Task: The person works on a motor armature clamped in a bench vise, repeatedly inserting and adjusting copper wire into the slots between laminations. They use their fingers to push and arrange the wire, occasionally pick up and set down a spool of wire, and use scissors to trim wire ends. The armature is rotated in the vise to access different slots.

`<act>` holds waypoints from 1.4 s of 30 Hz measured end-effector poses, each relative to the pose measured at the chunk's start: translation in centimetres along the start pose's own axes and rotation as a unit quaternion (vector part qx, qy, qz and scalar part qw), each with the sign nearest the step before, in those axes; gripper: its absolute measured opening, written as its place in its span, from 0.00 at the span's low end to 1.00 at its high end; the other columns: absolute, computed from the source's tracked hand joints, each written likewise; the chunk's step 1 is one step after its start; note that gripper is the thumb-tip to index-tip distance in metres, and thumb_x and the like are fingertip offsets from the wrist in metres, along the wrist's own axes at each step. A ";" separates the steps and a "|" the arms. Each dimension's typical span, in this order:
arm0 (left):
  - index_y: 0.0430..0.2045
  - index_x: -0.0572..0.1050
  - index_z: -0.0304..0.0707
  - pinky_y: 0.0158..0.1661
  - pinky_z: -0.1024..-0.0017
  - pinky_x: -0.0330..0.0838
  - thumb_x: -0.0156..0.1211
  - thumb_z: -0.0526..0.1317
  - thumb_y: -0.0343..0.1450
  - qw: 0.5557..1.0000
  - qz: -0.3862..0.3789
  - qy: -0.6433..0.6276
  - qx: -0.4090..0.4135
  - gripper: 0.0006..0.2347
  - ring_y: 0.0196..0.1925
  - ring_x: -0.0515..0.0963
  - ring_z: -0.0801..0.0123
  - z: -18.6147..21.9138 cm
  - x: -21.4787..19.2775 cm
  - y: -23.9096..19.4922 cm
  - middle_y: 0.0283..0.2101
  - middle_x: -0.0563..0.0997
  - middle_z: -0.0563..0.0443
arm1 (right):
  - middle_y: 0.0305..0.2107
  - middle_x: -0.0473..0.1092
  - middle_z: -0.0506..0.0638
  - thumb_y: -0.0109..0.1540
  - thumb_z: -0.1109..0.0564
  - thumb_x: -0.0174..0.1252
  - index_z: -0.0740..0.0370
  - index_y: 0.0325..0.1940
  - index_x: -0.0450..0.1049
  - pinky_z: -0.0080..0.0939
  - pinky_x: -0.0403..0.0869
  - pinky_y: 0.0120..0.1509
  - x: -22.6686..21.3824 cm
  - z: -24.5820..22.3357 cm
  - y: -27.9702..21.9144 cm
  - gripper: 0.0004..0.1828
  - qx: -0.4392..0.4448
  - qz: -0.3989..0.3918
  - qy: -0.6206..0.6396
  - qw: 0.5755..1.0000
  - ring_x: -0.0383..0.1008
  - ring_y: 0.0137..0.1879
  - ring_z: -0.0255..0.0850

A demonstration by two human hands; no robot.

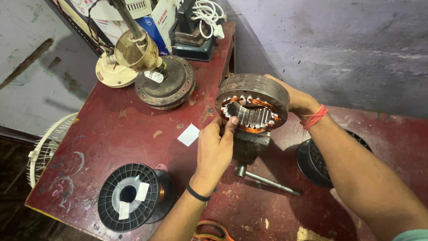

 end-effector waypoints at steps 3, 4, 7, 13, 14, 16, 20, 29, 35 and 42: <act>0.27 0.76 0.28 0.24 0.63 0.65 0.57 0.51 0.73 1.000 0.005 -0.009 0.008 0.19 0.19 0.68 0.66 -0.1 0.1 -0.1 0.15 0.73 0.45 | 0.53 0.78 0.55 0.59 0.57 0.68 0.66 0.57 0.78 0.42 0.73 0.69 0.2 -0.1 -0.1 0.23 -0.005 0.007 -0.010 1.000 0.76 0.59 0.39; 0.27 0.76 0.28 0.24 0.63 0.65 0.57 0.51 0.73 1.000 0.006 -0.010 0.007 0.19 0.19 0.68 0.66 -0.2 0.2 -0.1 0.15 0.73 0.45 | 0.54 0.78 0.55 0.60 0.56 0.68 0.67 0.58 0.77 0.42 0.72 0.70 0.3 -0.2 -0.1 0.24 0.006 0.012 0.003 1.000 0.75 0.60 0.38; 0.26 0.76 0.27 0.24 0.63 0.64 0.57 0.51 0.74 1.000 0.008 -0.012 0.015 0.19 0.18 0.67 0.66 -0.1 0.2 -0.2 0.15 0.72 0.44 | 0.55 0.77 0.55 0.60 0.56 0.67 0.67 0.61 0.76 0.42 0.72 0.71 0.5 -0.7 0.2 0.26 0.031 0.020 0.030 0.999 0.75 0.61 0.38; 0.26 0.75 0.27 0.24 0.62 0.65 0.55 0.50 0.74 1.000 0.009 -0.016 0.016 0.19 0.18 0.70 0.65 -0.2 0.4 -0.3 0.15 0.74 0.43 | 0.57 0.77 0.55 0.62 0.55 0.64 0.66 0.63 0.75 0.41 0.72 0.71 1.0 -1.7 0.5 0.26 0.054 0.027 0.028 0.998 0.75 0.62 0.38; 0.26 0.75 0.27 0.24 0.61 0.65 0.55 0.50 0.74 1.000 0.007 -0.009 0.005 0.19 0.18 0.70 0.63 -0.2 0.4 -0.3 0.15 0.73 0.41 | 0.57 0.76 0.55 0.62 0.55 0.64 0.67 0.63 0.74 0.42 0.72 0.71 1.1 -1.8 0.5 0.27 0.061 0.032 0.050 0.996 0.75 0.63 0.38; 0.26 0.75 0.27 0.25 0.61 0.66 0.54 0.50 0.74 0.999 0.024 -0.010 0.036 0.19 0.18 0.71 0.62 -0.3 0.5 -0.3 0.16 0.74 0.41 | 0.57 0.76 0.55 0.61 0.55 0.64 0.67 0.64 0.73 0.42 0.72 0.71 1.1 -1.8 0.5 0.28 0.062 0.033 0.064 0.995 0.75 0.63 0.39; 0.26 0.74 0.26 0.27 0.61 0.66 0.53 0.50 0.76 0.998 0.031 -0.015 0.061 0.20 0.19 0.71 0.59 -0.5 0.6 -0.3 0.18 0.74 0.40 | 0.55 0.76 0.54 0.59 0.55 0.67 0.68 0.62 0.74 0.41 0.73 0.69 0.7 -1.5 0.6 0.28 0.015 0.003 0.007 1.000 0.75 0.60 0.38; 0.34 0.70 0.25 0.31 0.63 0.69 0.73 0.48 0.67 0.995 0.095 -0.021 0.009 0.21 0.28 0.71 0.61 -1.6 0.2 0.0 0.28 0.76 0.36 | 0.42 0.80 0.52 0.57 0.56 0.71 0.69 0.52 0.80 0.39 0.76 0.54 1.2 -2.9 1.3 0.21 0.127 0.058 -0.043 0.989 0.75 0.46 0.34; 0.56 0.65 0.40 0.57 0.68 0.74 0.80 0.38 0.56 0.891 -0.149 -0.390 0.178 0.35 0.56 0.76 0.70 -2.5 -0.5 5.0 0.53 0.77 0.54 | 0.51 0.78 0.50 0.61 0.49 0.65 0.67 0.62 0.73 0.41 0.77 0.61 1.4 -3.6 1.4 0.28 0.163 0.078 0.077 0.980 0.78 0.54 0.36; 0.61 0.69 0.33 0.62 0.66 0.72 0.81 0.31 0.53 0.896 -0.265 -0.335 0.126 0.38 0.59 0.78 0.66 -3.7 -0.5 7.3 0.55 0.80 0.48 | 0.59 0.72 0.59 0.61 0.35 0.62 0.72 0.69 0.65 0.44 0.72 0.69 3.4 -4.1 -4.0 0.45 0.102 0.318 0.367 0.868 0.75 0.62 0.45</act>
Point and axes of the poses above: each hand's wrist, its own y-axis towards the middle knuckle, its own x-axis out of the palm, z = x × y, the point moved 1 cm from there along y, towards the middle knuckle
